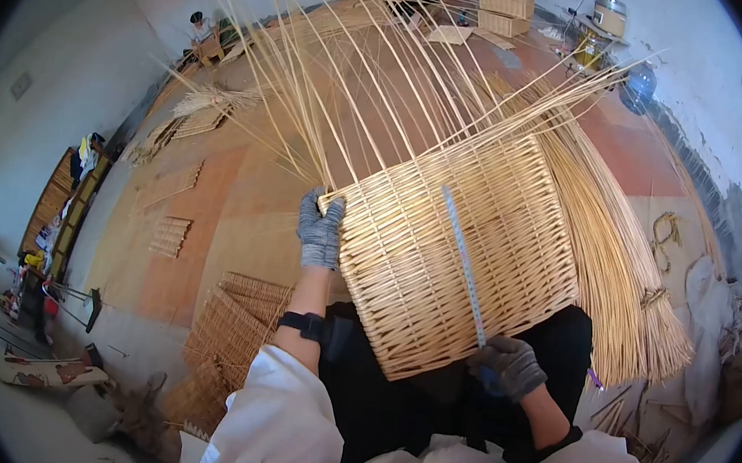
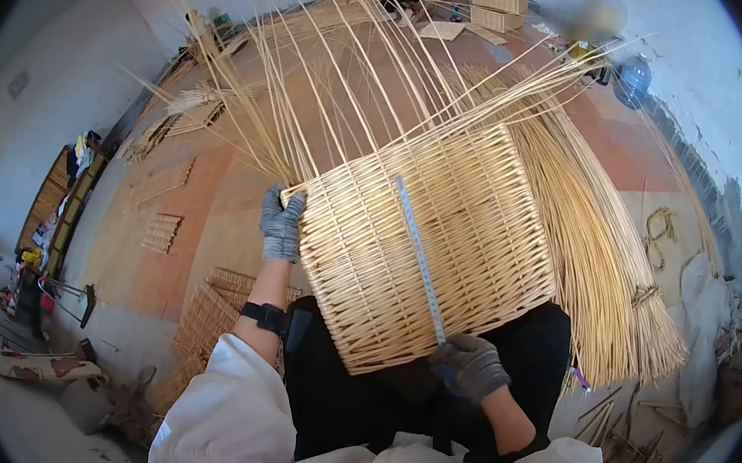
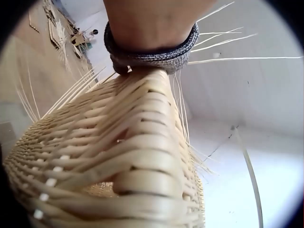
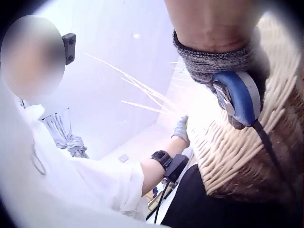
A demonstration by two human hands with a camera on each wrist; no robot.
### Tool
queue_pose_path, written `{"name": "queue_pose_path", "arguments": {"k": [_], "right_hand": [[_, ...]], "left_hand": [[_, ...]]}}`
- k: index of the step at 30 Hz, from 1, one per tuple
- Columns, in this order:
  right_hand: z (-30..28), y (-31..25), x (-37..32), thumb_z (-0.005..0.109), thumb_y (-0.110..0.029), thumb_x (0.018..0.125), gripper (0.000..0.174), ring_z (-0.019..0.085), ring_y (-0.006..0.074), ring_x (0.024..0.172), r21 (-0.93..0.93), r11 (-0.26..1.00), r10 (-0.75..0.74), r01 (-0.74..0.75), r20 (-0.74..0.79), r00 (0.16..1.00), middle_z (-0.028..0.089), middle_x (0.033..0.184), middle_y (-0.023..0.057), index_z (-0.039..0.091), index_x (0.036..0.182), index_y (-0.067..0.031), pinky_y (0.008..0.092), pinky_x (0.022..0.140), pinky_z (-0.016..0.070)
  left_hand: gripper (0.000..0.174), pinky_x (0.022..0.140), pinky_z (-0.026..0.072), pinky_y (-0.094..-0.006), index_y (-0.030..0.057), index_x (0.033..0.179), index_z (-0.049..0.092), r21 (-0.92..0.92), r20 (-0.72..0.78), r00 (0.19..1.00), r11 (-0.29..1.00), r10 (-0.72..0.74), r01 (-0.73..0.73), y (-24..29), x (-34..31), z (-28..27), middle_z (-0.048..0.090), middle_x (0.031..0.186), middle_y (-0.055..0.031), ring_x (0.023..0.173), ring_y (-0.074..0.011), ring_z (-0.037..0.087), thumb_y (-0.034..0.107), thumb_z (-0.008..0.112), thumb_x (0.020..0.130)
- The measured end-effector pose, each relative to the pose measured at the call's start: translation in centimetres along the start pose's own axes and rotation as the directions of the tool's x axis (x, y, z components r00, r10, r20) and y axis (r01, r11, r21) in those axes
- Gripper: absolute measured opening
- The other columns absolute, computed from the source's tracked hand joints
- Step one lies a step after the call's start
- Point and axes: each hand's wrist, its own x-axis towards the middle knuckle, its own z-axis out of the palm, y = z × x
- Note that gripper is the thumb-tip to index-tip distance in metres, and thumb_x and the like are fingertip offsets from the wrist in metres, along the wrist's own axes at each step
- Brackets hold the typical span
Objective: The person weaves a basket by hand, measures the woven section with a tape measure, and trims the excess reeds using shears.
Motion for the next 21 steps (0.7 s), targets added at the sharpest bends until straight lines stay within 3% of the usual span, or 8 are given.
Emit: {"name": "queue_pose_path", "arguments": {"k": [3, 5, 8, 10, 11, 15, 18, 21], "right_hand": [[3.4, -7.6, 0.2, 0.059, -0.016, 0.072, 0.008, 0.06, 0.0159, 0.066, -0.283, 0.947, 0.143, -0.154, -0.058, 0.988, 0.061, 0.072, 0.0051, 0.061, 0.075, -0.0084, 0.0288, 0.06, 0.0485], [4.7, -4.2, 4.5, 0.06, -0.019, 0.073, 0.011, 0.056, 0.015, 0.053, -0.771, 0.29, -0.591, 0.567, 0.322, 0.739, 0.059, 0.068, 0.0062, 0.06, 0.075, -0.0079, 0.0274, 0.05, 0.0455], [7.9, -6.2, 6.7, 0.056, -0.02, 0.078, 0.011, 0.054, 0.0149, 0.051, -0.848, 0.08, -0.157, 0.524, 0.509, 0.847, 0.057, 0.064, 0.0048, 0.06, 0.077, -0.0093, 0.0272, 0.046, 0.0429], [9.7, -1.5, 3.6, 0.057, -0.019, 0.077, 0.008, 0.054, 0.0157, 0.053, -0.424, 0.906, 0.08, 0.003, 0.177, 0.981, 0.057, 0.062, 0.0047, 0.06, 0.078, -0.0107, 0.0291, 0.046, 0.0423], [10.2, 0.4, 2.1, 0.057, -0.018, 0.077, 0.007, 0.054, 0.016, 0.054, 0.032, 0.948, 0.313, -0.318, 0.108, 0.944, 0.056, 0.062, 0.0047, 0.06, 0.078, -0.0114, 0.0301, 0.046, 0.042], [10.2, 2.7, 0.1, 0.06, -0.012, 0.078, 0.023, 0.057, 0.0155, 0.066, -0.562, 0.827, 0.195, -0.005, 0.279, 0.94, 0.062, 0.075, 0.01, 0.058, 0.097, -0.0002, 0.0249, 0.057, 0.046], [10.8, 4.1, -0.1, 0.06, -0.008, 0.078, 0.024, 0.058, 0.017, 0.07, 0.237, 0.941, 0.211, -0.24, 0.14, 0.967, 0.062, 0.08, 0.0108, 0.057, 0.097, 0.0042, 0.0258, 0.065, 0.0476], [10.4, 4.2, 0.3, 0.06, -0.008, 0.078, 0.022, 0.058, 0.0168, 0.071, 0.364, 0.89, 0.225, -0.276, 0.176, 0.958, 0.062, 0.081, 0.0106, 0.058, 0.096, 0.0046, 0.0267, 0.066, 0.0477]], "left_hand": [[0.027, 0.079, 0.041, -0.0236, 0.002, 0.106, 0.051, 0.099, 0.062, 0.998, 0.995, 0.013, -0.019, 0.1, 0.4, -1.0, 0.054, 0.095, -0.0045, 0.086, -0.0127, 0.049, 0.009, 0.057, 0.081], [0.025, 0.081, 0.0407, -0.025, 0.0011, 0.106, 0.051, 0.171, 0.079, 0.982, 0.968, 0.172, -0.184, -0.1, 0.7, -0.9, 0.055, 0.096, -0.0066, 0.088, -0.0151, 0.051, 0.012, 0.052, 0.084], [0.025, 0.083, 0.04, -0.0275, 0.0004, 0.105, 0.053, 0.327, 0.167, 0.955, 0.9, 0.245, -0.288, 0.5, 1.5, -1.4, 0.056, 0.099, -0.0105, 0.09, -0.0191, 0.052, 0.015, 0.048, 0.086], [0.024, 0.082, 0.0406, -0.0289, 0.002, 0.102, 0.054, 0.351, 0.196, 0.951, 0.889, 0.238, -0.295, -1.1, 2.9, -1.2, 0.056, 0.097, -0.0116, 0.089, -0.0206, 0.053, 0.019, 0.047, 0.087], [0.024, 0.08, 0.0414, -0.0294, 0.0037, 0.1, 0.056, 0.319, 0.172, 0.956, 0.904, 0.238, -0.283, -3.6, 5.2, -1.1, 0.056, 0.093, -0.0113, 0.086, -0.0206, 0.053, 0.022, 0.047, 0.087], [0.025, 0.074, 0.0427, -0.0297, 0.0037, 0.096, 0.057, 0.217, 0.185, 0.98, 0.97, 0.068, -0.108, 0.5, 3.3, -0.5, 0.057, 0.082, -0.0091, 0.076, -0.0202, 0.054, 0.025, 0.046, 0.087], [0.025, 0.076, 0.0421, -0.0286, 0.0023, 0.098, 0.057, 0.267, 0.19, 0.977, 0.953, 0.091, -0.141, -1.2, 4.1, -1.0, 0.059, 0.087, -0.0091, 0.079, -0.0186, 0.054, 0.021, 0.045, 0.088], [0.025, 0.077, 0.0417, -0.0277, 0.0021, 0.101, 0.057, 0.267, 0.185, 0.968, 0.939, 0.17, -0.216, -2.4, 5.3, -1.1, 0.06, 0.092, -0.0097, 0.083, -0.0179, 0.055, 0.02, 0.045, 0.087]]}}
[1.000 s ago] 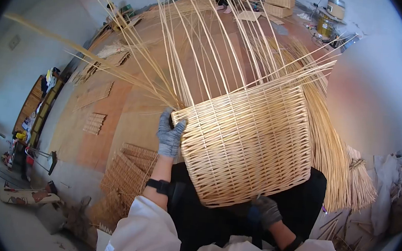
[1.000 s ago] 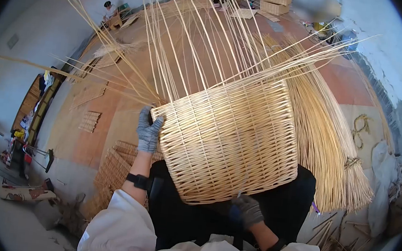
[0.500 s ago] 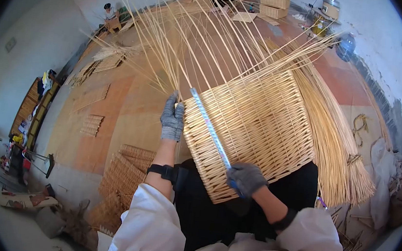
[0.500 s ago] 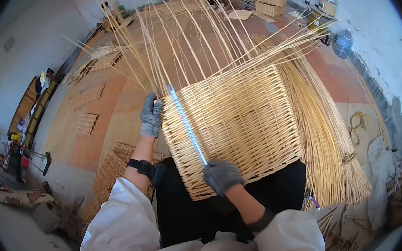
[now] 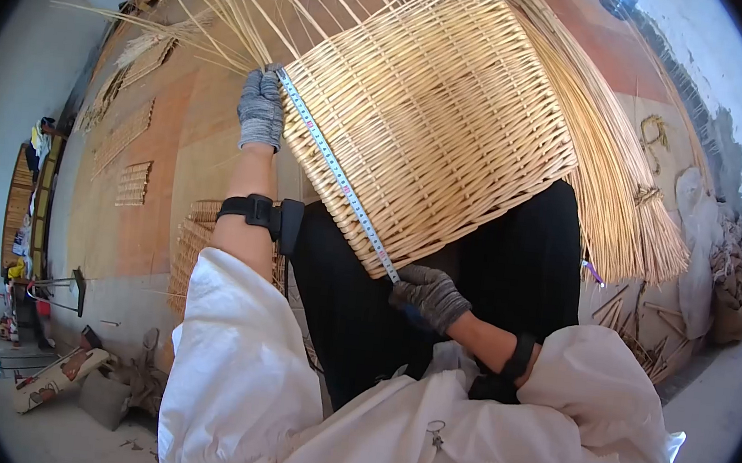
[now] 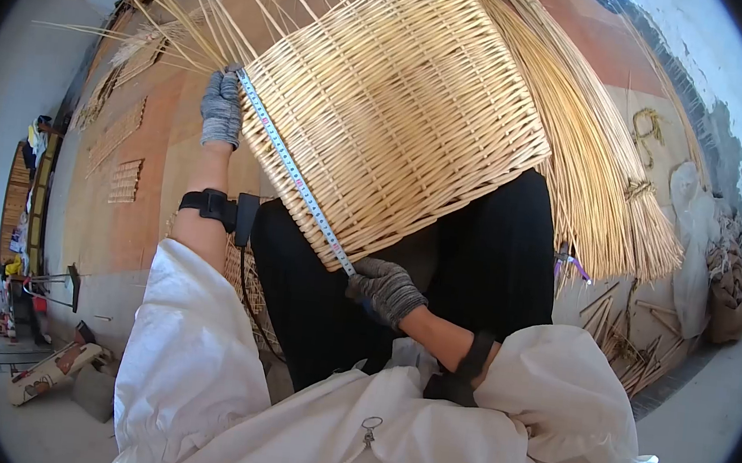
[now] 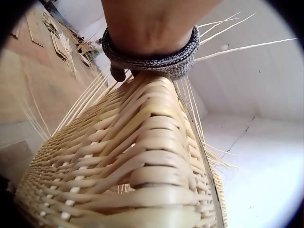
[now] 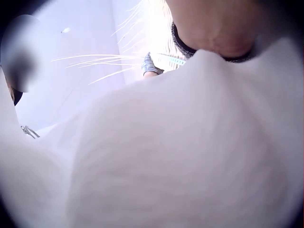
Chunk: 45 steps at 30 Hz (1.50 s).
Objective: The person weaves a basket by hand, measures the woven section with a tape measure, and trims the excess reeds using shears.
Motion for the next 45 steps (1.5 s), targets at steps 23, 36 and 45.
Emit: {"name": "queue_pose_path", "arguments": {"k": [23, 36, 45], "right_hand": [[-10.2, -6.2, -4.7, 0.056, -0.009, 0.081, 0.014, 0.055, 0.0118, 0.063, 0.004, 0.985, -0.166, 0.171, -0.233, 0.958, 0.06, 0.07, 0.0072, 0.06, 0.087, 0.0032, 0.0229, 0.06, 0.0444], [-10.9, -3.0, -3.8, 0.056, -0.006, 0.08, 0.013, 0.055, 0.0104, 0.066, 0.034, 0.991, -0.12, 0.131, -0.221, 0.968, 0.062, 0.075, 0.0072, 0.061, 0.088, 0.0028, 0.0224, 0.063, 0.0449], [-11.6, -3.5, -4.9, 0.053, -0.007, 0.081, 0.014, 0.054, 0.0112, 0.066, 0.038, 0.969, -0.232, 0.245, -0.213, 0.949, 0.059, 0.07, 0.0062, 0.06, 0.086, 0.0036, 0.0226, 0.062, 0.0444]], "left_hand": [[0.045, 0.082, 0.0423, -0.0357, 0.002, 0.097, 0.06, 0.87, 0.336, 0.894, 0.462, -0.297, -0.174, 12.2, 5.6, 6.9, 0.059, 0.098, -0.0156, 0.093, -0.0303, 0.055, 0.043, 0.052, 0.079], [0.059, 0.085, 0.042, -0.0337, 0.0091, 0.122, 0.042, 0.835, 0.27, 0.927, 0.543, -0.259, -0.092, 13.3, 4.9, 5.8, 0.06, 0.097, -0.0165, 0.095, -0.0274, 0.056, 0.036, 0.063, 0.073], [0.084, 0.095, 0.0357, -0.0327, -0.0024, 0.132, 0.015, 0.866, 0.11, 0.894, 0.483, -0.434, 0.128, 15.0, 7.1, 13.7, 0.038, 0.125, -0.0262, 0.115, -0.0301, 0.042, 0.036, 0.062, 0.075]]}}
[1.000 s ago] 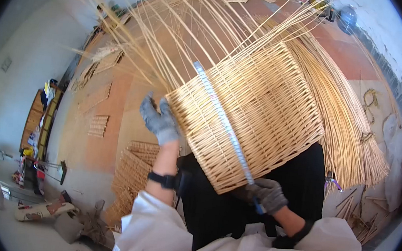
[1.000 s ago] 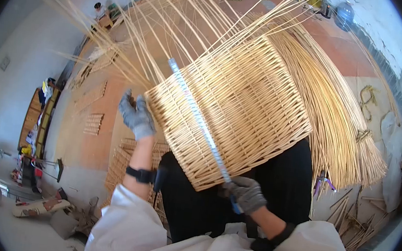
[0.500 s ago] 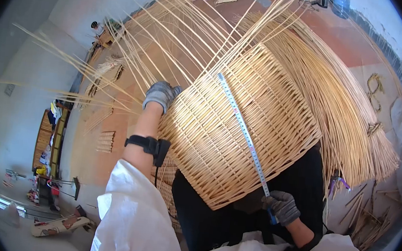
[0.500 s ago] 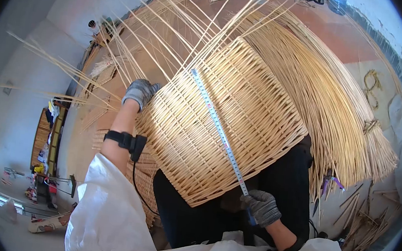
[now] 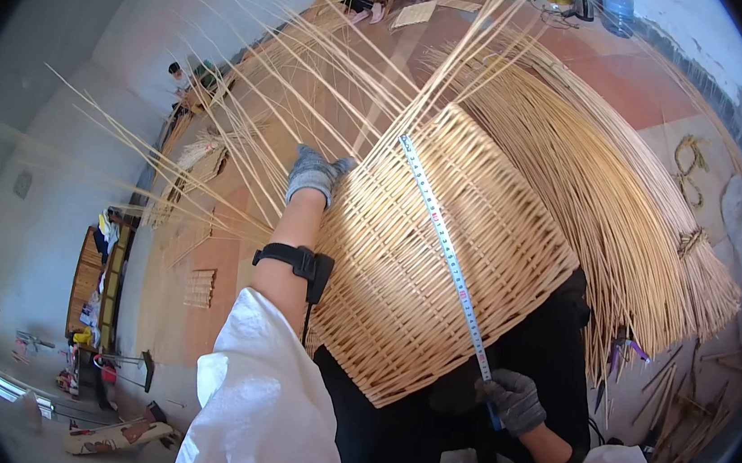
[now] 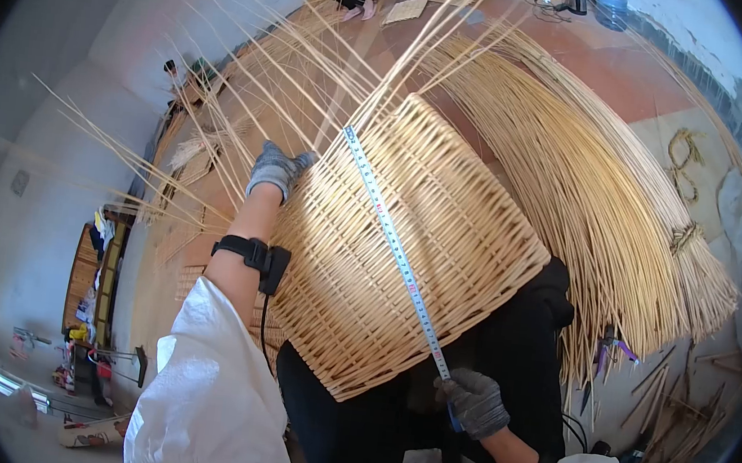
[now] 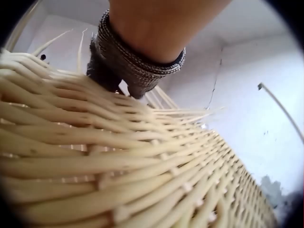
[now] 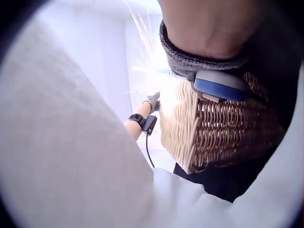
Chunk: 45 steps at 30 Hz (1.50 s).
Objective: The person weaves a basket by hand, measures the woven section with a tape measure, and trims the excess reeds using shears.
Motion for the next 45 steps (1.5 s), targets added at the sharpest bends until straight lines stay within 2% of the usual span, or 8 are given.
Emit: {"name": "queue_pose_path", "arguments": {"k": [7, 13, 16, 24, 28, 31, 35, 45], "right_hand": [[-0.1, -0.7, 0.0, 0.052, -0.007, 0.082, 0.014, 0.054, 0.0116, 0.066, -0.153, 0.988, 0.003, 0.012, 0.095, 0.996, 0.059, 0.07, 0.008, 0.061, 0.086, 0.0027, 0.0229, 0.062, 0.0446], [0.0, -0.7, 0.6, 0.052, -0.006, 0.082, 0.014, 0.055, 0.0128, 0.068, -0.119, 0.993, 0.009, 0.006, 0.124, 0.992, 0.06, 0.073, 0.0092, 0.061, 0.086, 0.0035, 0.0235, 0.063, 0.0453], [0.0, -0.5, 0.3, 0.051, -0.004, 0.082, 0.014, 0.056, 0.0138, 0.069, -0.02, 0.999, 0.05, -0.048, 0.154, 0.987, 0.06, 0.075, 0.0104, 0.059, 0.087, 0.0053, 0.0237, 0.065, 0.046], [0.3, -1.4, 0.2, 0.051, -0.003, 0.082, 0.014, 0.057, 0.0154, 0.068, 0.047, 0.991, 0.115, -0.124, 0.164, 0.98, 0.06, 0.077, 0.0121, 0.058, 0.088, 0.0077, 0.024, 0.066, 0.0471], [0.1, -2.8, -0.1, 0.052, -0.003, 0.082, 0.014, 0.057, 0.0149, 0.066, 0.137, 0.968, 0.188, -0.212, 0.172, 0.967, 0.06, 0.075, 0.0118, 0.058, 0.087, 0.0071, 0.024, 0.063, 0.0473], [0.6, -3.5, 0.4, 0.052, -0.004, 0.082, 0.013, 0.056, 0.0136, 0.063, 0.047, 0.979, 0.194, -0.201, 0.114, 0.974, 0.06, 0.072, 0.0102, 0.059, 0.086, 0.006, 0.0238, 0.06, 0.0468], [0.8, -4.2, 1.9, 0.054, -0.007, 0.082, 0.013, 0.053, 0.0114, 0.057, -0.06, 0.985, 0.169, -0.163, 0.11, 0.979, 0.059, 0.066, 0.0066, 0.061, 0.084, 0.0038, 0.0232, 0.054, 0.0449], [1.6, 0.3, 2.9, 0.056, -0.01, 0.081, 0.014, 0.055, 0.0133, 0.057, -0.118, 0.968, 0.23, -0.223, 0.053, 0.972, 0.059, 0.065, 0.0066, 0.062, 0.083, 0.0025, 0.0252, 0.052, 0.0452]], "left_hand": [[0.036, 0.076, 0.0455, -0.0347, -0.0009, 0.101, 0.056, 0.515, -0.002, 0.955, 0.819, 0.296, -0.253, -4.7, 8.1, 1.6, 0.062, 0.092, -0.0154, 0.087, -0.0291, 0.059, 0.029, 0.048, 0.083], [0.039, 0.069, 0.0463, -0.0324, 0.0027, 0.095, 0.058, -0.36, 0.039, 0.975, 0.914, 0.217, -0.189, -6.2, 6.0, 2.3, 0.063, 0.082, -0.0118, 0.069, -0.0221, 0.058, 0.034, 0.065, 0.073], [0.053, 0.071, 0.046, -0.0331, 0.0009, 0.099, 0.057, 0.023, 0.03, 0.965, 0.965, 0.26, -0.261, -3.1, 0.5, 0.7, 0.063, 0.085, -0.0122, 0.072, -0.0232, 0.058, 0.038, 0.073, 0.065], [0.051, 0.075, 0.0458, -0.0327, 0.0058, 0.111, 0.053, -0.045, 0.405, 0.899, 0.985, 0.168, -0.164, -2.9, 3.2, -0.1, 0.062, 0.091, -0.0152, 0.085, -0.0246, 0.059, 0.038, 0.064, 0.073], [0.045, 0.082, 0.0421, -0.0381, 0.0032, 0.102, 0.057, 0.295, 0.131, 0.865, 0.814, 0.485, -0.501, -3.2, 3.3, 0.8, 0.06, 0.096, -0.0184, 0.091, -0.0353, 0.055, 0.039, 0.051, 0.076], [0.041, 0.083, 0.0417, -0.0391, 0.003, 0.098, 0.059, 0.313, -0.085, 0.966, 0.927, 0.245, -0.207, -3.5, 4.2, 2.2, 0.058, 0.099, -0.0194, 0.094, -0.0361, 0.054, 0.037, 0.052, 0.076], [0.044, 0.074, 0.0446, -0.0343, 0.0021, 0.09, 0.06, -0.786, -0.037, 0.983, 0.602, 0.181, -0.141, -7.1, 1.3, 1.5, 0.062, 0.08, -0.0114, 0.077, -0.0259, 0.059, 0.043, 0.044, 0.083], [0.035, 0.074, 0.043, -0.0317, 0.0043, 0.095, 0.055, -0.103, 0.026, 0.829, 0.826, 0.559, -0.554, -9.0, 0.8, 0.8, 0.059, 0.081, -0.0103, 0.075, -0.0192, 0.052, 0.035, 0.057, 0.079]]}}
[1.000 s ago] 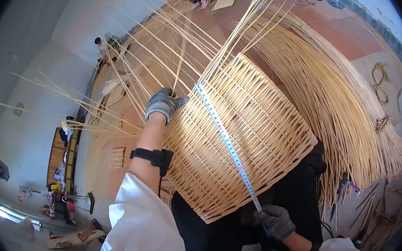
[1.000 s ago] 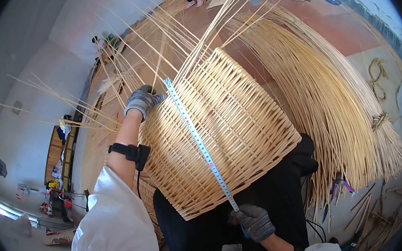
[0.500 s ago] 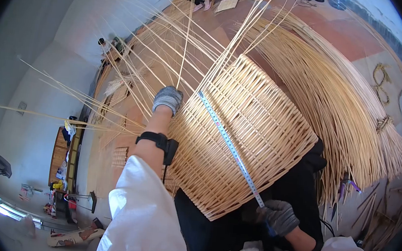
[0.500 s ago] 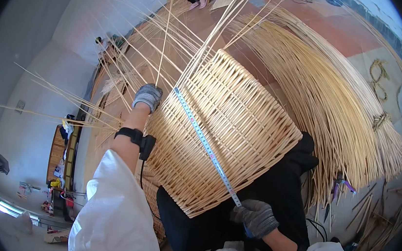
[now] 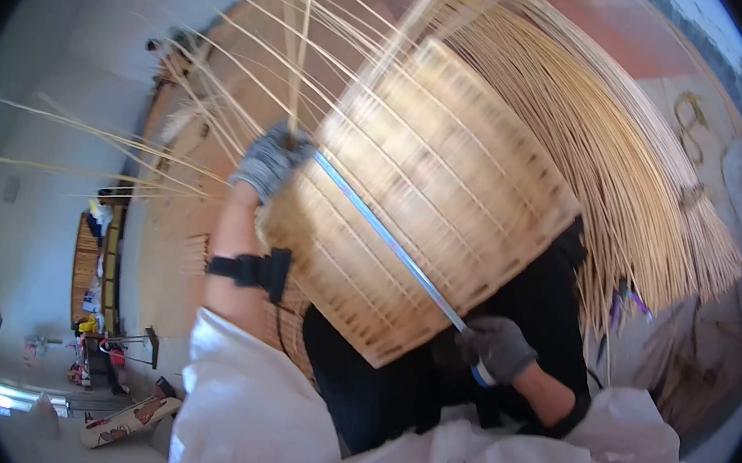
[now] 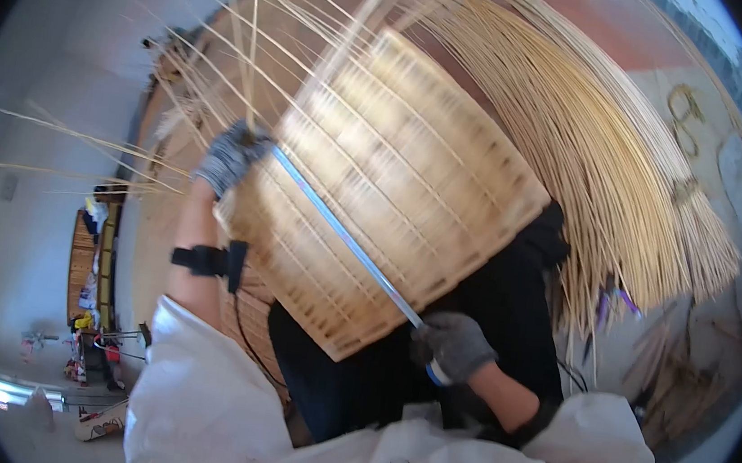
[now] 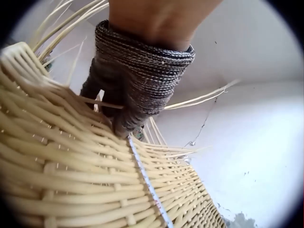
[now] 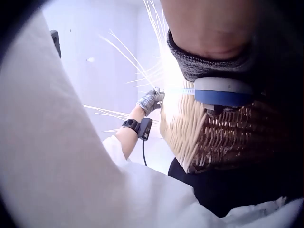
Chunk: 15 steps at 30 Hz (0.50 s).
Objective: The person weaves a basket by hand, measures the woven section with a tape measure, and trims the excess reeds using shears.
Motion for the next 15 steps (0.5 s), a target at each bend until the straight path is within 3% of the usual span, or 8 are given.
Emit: {"name": "queue_pose_path", "arguments": {"k": [1, 2, 3, 4, 6, 12, 15], "right_hand": [[0.0, -0.3, -0.4, 0.055, -0.009, 0.081, 0.014, 0.055, 0.0141, 0.057, 0.051, 0.998, 0.024, -0.026, 0.044, 0.999, 0.059, 0.066, 0.0074, 0.061, 0.087, 0.0027, 0.0261, 0.052, 0.0458], [0.3, -0.7, -0.5, 0.054, -0.009, 0.081, 0.016, 0.055, 0.0149, 0.057, 0.101, 0.994, 0.042, -0.051, 0.09, 0.995, 0.059, 0.067, 0.0083, 0.06, 0.091, 0.0028, 0.027, 0.053, 0.0464], [0.4, -0.1, -0.6, 0.053, -0.008, 0.082, 0.018, 0.055, 0.0156, 0.058, 0.175, 0.984, 0.014, -0.027, 0.076, 0.997, 0.059, 0.067, 0.0091, 0.058, 0.096, 0.0028, 0.0275, 0.053, 0.0468], [0.5, 0.3, -0.5, 0.051, -0.007, 0.083, 0.021, 0.056, 0.0163, 0.058, 0.246, 0.969, -0.027, 0.012, 0.06, 0.998, 0.059, 0.068, 0.0098, 0.056, 0.101, 0.0028, 0.0279, 0.053, 0.0471], [0.3, 0.4, -0.5, 0.05, -0.005, 0.083, 0.023, 0.056, 0.0166, 0.058, 0.277, 0.961, -0.024, 0.002, 0.076, 0.997, 0.059, 0.069, 0.01, 0.053, 0.104, 0.0029, 0.0279, 0.053, 0.0472], [0.4, 1.5, -0.2, 0.05, -0.003, 0.083, 0.024, 0.056, 0.0164, 0.059, 0.377, 0.926, -0.021, -0.014, 0.091, 0.996, 0.059, 0.07, 0.0093, 0.052, 0.107, 0.0031, 0.0279, 0.055, 0.0483], [0.5, 1.9, -0.3, 0.051, -0.003, 0.083, 0.024, 0.056, 0.0162, 0.06, 0.422, 0.906, -0.011, -0.025, 0.084, 0.996, 0.059, 0.073, 0.0092, 0.053, 0.106, 0.003, 0.0282, 0.056, 0.0491]], "left_hand": [[0.026, 0.071, 0.044, -0.0305, 0.0047, 0.093, 0.055, -0.096, 0.053, 0.998, 0.995, 0.044, -0.039, -2.5, 0.8, 1.1, 0.059, 0.079, -0.0087, 0.072, -0.0178, 0.053, 0.025, 0.06, 0.078], [0.017, 0.067, 0.0444, -0.0274, 0.0053, 0.09, 0.055, -0.16, 0.022, 0.997, 0.985, 0.075, -0.071, -1.5, 0.3, 0.9, 0.058, 0.075, -0.0055, 0.068, -0.0147, 0.052, 0.008, 0.06, 0.075], [0.018, 0.068, 0.0439, -0.026, 0.0057, 0.091, 0.055, -0.143, 0.026, 0.999, 0.989, 0.042, -0.038, -2.0, 0.8, 1.5, 0.058, 0.077, -0.0049, 0.07, -0.0132, 0.051, 0.002, 0.059, 0.074], [0.018, 0.069, 0.0437, -0.0254, 0.0048, 0.091, 0.054, -0.19, 0.024, 0.996, 0.979, 0.083, -0.077, -1.1, 0.4, 1.4, 0.058, 0.078, -0.0048, 0.071, -0.0129, 0.051, 0.0, 0.058, 0.074], [0.019, 0.072, 0.0434, -0.0249, 0.004, 0.092, 0.054, -0.079, 0.017, 0.999, 0.996, -0.034, 0.035, 1.7, -0.5, 0.5, 0.059, 0.08, -0.0044, 0.073, -0.0123, 0.051, -0.002, 0.057, 0.075], [0.02, 0.073, 0.0415, -0.023, 0.004, 0.091, 0.053, -0.144, 0.049, 0.998, 0.988, -0.046, 0.053, 1.1, -0.3, 0.6, 0.057, 0.081, -0.0032, 0.075, -0.0116, 0.048, -0.003, 0.059, 0.074], [0.019, 0.072, 0.0409, -0.0224, 0.0045, 0.09, 0.053, -0.266, 0.108, 0.994, 0.963, -0.012, 0.041, 0.5, 0.0, 0.6, 0.056, 0.081, -0.0026, 0.075, -0.0118, 0.047, -0.003, 0.059, 0.073]]}}
